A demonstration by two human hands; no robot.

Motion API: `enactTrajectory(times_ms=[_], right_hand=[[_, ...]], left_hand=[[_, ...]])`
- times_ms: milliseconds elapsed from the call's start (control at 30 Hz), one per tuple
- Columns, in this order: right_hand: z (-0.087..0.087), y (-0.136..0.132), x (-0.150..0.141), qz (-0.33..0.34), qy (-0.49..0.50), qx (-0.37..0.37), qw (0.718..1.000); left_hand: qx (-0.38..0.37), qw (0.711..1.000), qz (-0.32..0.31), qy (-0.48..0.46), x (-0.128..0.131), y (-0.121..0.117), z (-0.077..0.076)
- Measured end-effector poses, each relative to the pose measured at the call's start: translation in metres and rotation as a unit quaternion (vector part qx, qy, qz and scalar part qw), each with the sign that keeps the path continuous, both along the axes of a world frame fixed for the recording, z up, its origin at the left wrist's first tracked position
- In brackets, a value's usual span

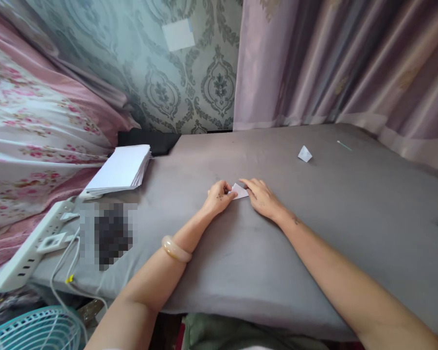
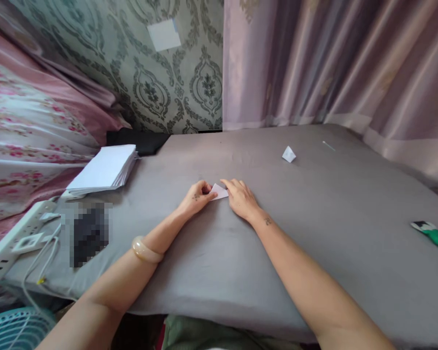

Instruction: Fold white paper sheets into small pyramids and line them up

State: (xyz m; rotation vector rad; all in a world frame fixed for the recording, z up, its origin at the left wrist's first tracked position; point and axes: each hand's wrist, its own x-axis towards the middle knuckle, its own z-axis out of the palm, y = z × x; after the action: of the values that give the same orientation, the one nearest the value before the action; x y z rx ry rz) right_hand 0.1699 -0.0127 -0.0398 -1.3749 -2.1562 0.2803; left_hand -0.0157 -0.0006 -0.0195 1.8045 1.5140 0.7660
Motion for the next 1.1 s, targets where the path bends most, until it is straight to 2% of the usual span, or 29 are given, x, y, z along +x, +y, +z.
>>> enactTrajectory(times_ms=[100,167,233,300,367,400,467,500,567,633,700,833,933,1000,1100], right_hand=[[-0.003,0.004,-0.001,0.013,0.071,-0.009,0.997],[-0.003,0.007,-0.003,0.013,0.137,-0.015,0.990],[0.000,0.008,-0.007,-0.034,0.241,-0.027,0.970],[0.006,0.007,-0.011,-0.121,0.371,-0.061,0.919],[0.014,0.003,-0.016,-0.171,0.479,-0.132,0.851],[0.018,0.000,-0.018,-0.163,0.516,-0.181,0.822],[0.025,-0.008,-0.025,-0.097,0.560,-0.274,0.775],[0.028,-0.011,-0.028,-0.062,0.575,-0.303,0.757],[0.031,-0.017,-0.034,-0.020,0.600,-0.311,0.737],[0.031,-0.018,-0.037,-0.017,0.612,-0.288,0.736],[0.029,-0.018,-0.036,-0.035,0.594,-0.261,0.760],[0.025,-0.015,-0.025,-0.048,0.471,-0.210,0.855],[0.025,-0.015,-0.018,-0.047,0.365,-0.172,0.914],[0.028,-0.016,-0.017,-0.044,0.349,-0.160,0.922],[0.034,-0.016,-0.017,-0.064,0.428,-0.164,0.886]], left_hand=[[-0.001,0.995,-0.017,-0.100,0.000,-0.002,-0.007],[-0.018,0.984,0.000,-0.175,0.001,-0.003,-0.007],[-0.049,0.962,0.030,-0.268,0.002,-0.004,-0.002],[-0.082,0.924,0.060,-0.369,0.002,-0.005,0.005],[-0.107,0.879,0.086,-0.456,0.003,-0.007,0.011],[-0.113,0.860,0.097,-0.488,0.004,-0.009,0.014],[-0.112,0.836,0.106,-0.526,0.007,-0.012,0.017],[-0.107,0.832,0.101,-0.536,0.009,-0.015,0.018],[-0.101,0.830,0.081,-0.543,0.014,-0.019,0.017],[-0.104,0.835,0.064,-0.537,0.017,-0.023,0.016],[-0.103,0.848,0.061,-0.516,0.017,-0.024,0.015],[-0.132,0.886,0.038,-0.442,0.008,-0.022,0.012],[-0.177,0.899,0.009,-0.400,0.003,-0.020,0.011],[-0.191,0.895,0.007,-0.403,0.002,-0.020,0.011],[-0.189,0.865,0.033,-0.464,0.003,-0.019,0.013]])
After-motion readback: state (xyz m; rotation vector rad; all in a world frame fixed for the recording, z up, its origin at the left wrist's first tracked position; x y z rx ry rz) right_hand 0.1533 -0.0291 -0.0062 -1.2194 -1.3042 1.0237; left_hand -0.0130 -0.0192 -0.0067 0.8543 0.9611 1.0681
